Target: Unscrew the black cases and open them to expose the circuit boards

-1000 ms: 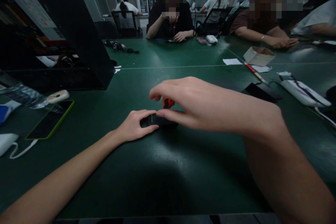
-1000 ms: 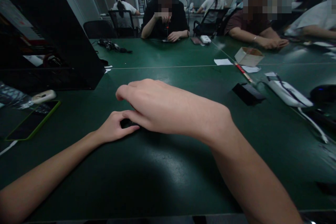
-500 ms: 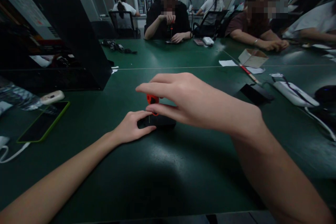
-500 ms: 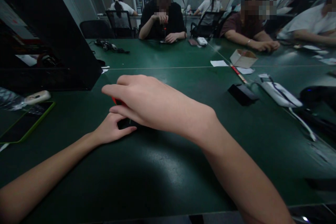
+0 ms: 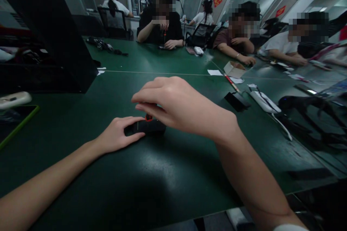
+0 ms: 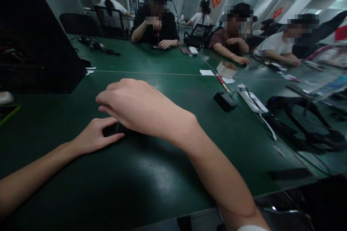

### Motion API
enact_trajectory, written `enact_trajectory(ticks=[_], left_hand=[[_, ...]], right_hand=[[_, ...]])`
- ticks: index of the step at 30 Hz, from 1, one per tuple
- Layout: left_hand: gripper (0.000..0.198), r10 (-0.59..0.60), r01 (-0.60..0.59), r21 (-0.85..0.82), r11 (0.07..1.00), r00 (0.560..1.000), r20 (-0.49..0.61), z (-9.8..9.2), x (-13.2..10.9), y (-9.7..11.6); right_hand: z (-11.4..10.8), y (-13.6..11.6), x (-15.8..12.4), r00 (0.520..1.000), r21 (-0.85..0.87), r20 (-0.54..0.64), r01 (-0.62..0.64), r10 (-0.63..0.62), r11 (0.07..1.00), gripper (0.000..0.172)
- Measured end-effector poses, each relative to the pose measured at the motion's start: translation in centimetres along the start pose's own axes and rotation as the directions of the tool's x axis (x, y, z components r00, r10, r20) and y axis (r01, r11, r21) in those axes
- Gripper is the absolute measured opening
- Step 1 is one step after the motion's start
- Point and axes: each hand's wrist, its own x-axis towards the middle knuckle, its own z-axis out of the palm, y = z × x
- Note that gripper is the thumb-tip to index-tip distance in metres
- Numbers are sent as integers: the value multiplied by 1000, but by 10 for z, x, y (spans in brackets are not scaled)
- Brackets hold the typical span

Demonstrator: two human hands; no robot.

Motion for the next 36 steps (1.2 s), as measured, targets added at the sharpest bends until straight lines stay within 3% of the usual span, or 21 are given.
enact_trajectory(ticks=[6,12,15,17,22,28,32,36], left_hand=[[35,-30,30,18,999,1000,9,-1,0,5],[39,-29,29,0,1000,999,27,-1,0,3],[38,-24,24,5,1000,999,29,-1,1,3],[37,-16,16,8,1000,1000,13,-1,1,3],[39,1,-1,12,1000,1000,23,-1,1,2],[37,-28,28,20,999,999,33,-2,0,5],[40,-14,13,14,1000,999,33,-1,-1,3],[45,-2,2,19,1000,999,41,0,-1,1]], right_hand=[[2,0,-2,993,98,2,119,-120,988,31],[-1,-6,-2,999,-6,34,15,-15,1000,26],[-3,-6,-3,997,41,39,60,-62,997,35],[-1,-5,-3,995,52,49,80,-83,995,31],[5,-2,0,998,-34,57,-10,12,999,26],[4,1,-2,992,118,72,92,-101,989,34],[6,1,-4,997,-6,70,-10,10,1000,24],[7,5,-5,995,-67,77,-52,57,996,27]])
